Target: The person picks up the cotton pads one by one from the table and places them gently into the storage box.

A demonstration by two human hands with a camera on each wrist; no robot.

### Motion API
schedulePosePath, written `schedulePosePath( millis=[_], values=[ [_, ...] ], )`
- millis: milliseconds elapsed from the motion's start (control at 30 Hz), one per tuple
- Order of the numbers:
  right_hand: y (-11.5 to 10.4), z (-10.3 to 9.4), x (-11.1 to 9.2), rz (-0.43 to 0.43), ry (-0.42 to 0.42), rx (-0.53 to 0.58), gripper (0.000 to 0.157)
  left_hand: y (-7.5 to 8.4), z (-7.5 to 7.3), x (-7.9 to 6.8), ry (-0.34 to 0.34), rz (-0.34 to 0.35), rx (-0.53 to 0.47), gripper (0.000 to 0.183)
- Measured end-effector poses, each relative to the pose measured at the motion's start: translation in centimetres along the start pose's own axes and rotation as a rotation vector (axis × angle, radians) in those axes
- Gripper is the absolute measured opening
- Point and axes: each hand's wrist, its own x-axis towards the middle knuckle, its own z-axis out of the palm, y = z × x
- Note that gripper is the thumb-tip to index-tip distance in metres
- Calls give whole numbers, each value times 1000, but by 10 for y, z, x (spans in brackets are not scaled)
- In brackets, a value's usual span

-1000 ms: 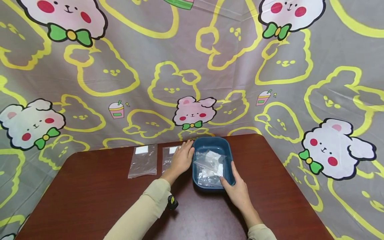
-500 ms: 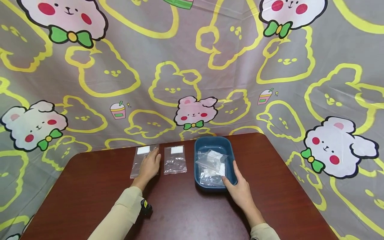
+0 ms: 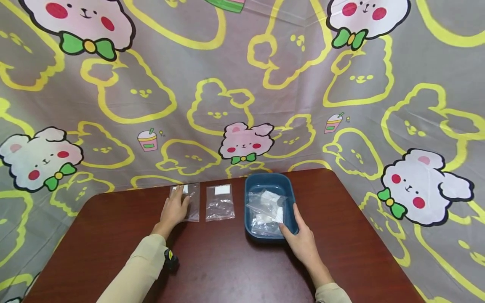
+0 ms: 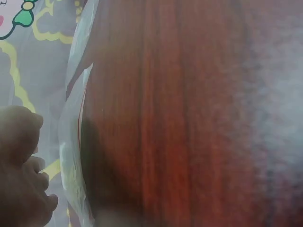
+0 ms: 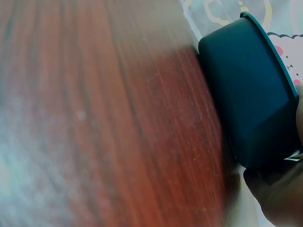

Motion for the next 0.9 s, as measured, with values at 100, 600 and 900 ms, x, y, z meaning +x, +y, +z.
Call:
schedulePosePath(
  millis=[100,600,900],
  values=[
    [0,1,1,-10,2,6,84,0,1,4,-20,-8,-8,59],
    [0,0,0,11,5,25,83,-8,16,2,-98,-34,30,62],
    [0,1,1,18,4,22,83,-9,18,1,-107,-41,28,60]
  ],
)
